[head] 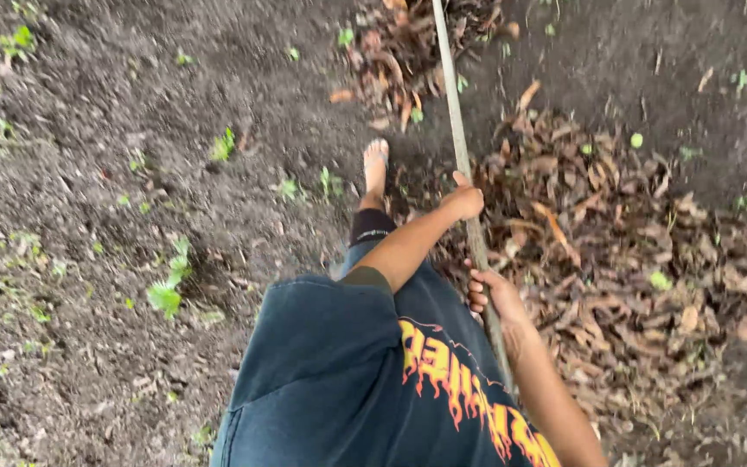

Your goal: Raking dry leaves on the ground into a pile using a rake.

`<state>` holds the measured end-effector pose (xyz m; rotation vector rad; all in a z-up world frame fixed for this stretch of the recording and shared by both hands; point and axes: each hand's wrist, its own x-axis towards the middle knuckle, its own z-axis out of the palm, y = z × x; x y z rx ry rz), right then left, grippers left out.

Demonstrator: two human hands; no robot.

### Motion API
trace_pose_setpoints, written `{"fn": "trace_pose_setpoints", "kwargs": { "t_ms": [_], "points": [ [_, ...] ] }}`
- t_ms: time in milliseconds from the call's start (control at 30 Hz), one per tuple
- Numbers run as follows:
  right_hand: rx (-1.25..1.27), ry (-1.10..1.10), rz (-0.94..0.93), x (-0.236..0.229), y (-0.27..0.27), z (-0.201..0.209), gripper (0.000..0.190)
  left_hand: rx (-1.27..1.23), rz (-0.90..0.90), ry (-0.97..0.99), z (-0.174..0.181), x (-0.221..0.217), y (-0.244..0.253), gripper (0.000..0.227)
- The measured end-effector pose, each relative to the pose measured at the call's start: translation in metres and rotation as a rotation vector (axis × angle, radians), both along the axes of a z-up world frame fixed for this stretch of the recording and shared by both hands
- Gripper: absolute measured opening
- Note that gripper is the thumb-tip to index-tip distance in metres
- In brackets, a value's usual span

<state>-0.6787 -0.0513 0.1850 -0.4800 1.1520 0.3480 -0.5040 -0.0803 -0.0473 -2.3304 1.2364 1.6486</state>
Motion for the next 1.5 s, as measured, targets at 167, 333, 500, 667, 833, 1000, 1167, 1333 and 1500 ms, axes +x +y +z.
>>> {"fn": "trace_pose_setpoints", "kwargs": {
  "t_ms": [167, 333, 500, 667, 833, 1000, 1167, 1333, 1500],
  "points": [
    [-0.241, -0.098, 0.181, -0.171, 0.019, -0.009, 0.032, -0.120, 0.392, 0.244, -0.023, -0.130, 0.025, 0.051],
    [-0.438, 0.262, 0.515, -0.327, 0.059, 0.054, 0.046, -0.027, 1.085, 0.556, 0.065, -0.249, 0.060, 0.077],
    [-0.553, 0.026, 0.538, -0.428, 0.074, 0.034, 0.052, -0.056, 1.147, 0.681, 0.061, -0.309, 0.054, 0.046],
    [-0.472, 0.125, 0.531, -0.373, 0.066, 0.041, 0.056, -0.185, 1.134, 0.577, 0.027, -0.288, 0.055, 0.042],
    [-0.547, 0.002, 0.615, -0.277, 0.035, 0.007, 0.047, -0.250, 1.184, 0.408, 0.032, -0.183, 0.062, 0.048],
    [-0.364, -0.092, 0.630, -0.118, 0.020, 0.022, 0.054, -0.181, 1.146, 0.055, -0.028, -0.079, 0.073, 0.061],
    [-0.362, -0.117, 0.687, 0.006, 0.014, 0.010, 0.044, -0.039, 1.240, 0.038, -0.025, 0.030, 0.101, 0.064],
    [-0.287, -0.231, 0.692, 0.054, 0.002, -0.031, 0.019, -0.083, 1.249, -0.131, -0.034, 0.062, 0.116, 0.064],
    [-0.102, -0.213, 0.570, 0.052, 0.008, -0.014, 0.022, -0.109, 1.288, 0.003, -0.003, 0.048, 0.120, 0.066]
  ]
}}
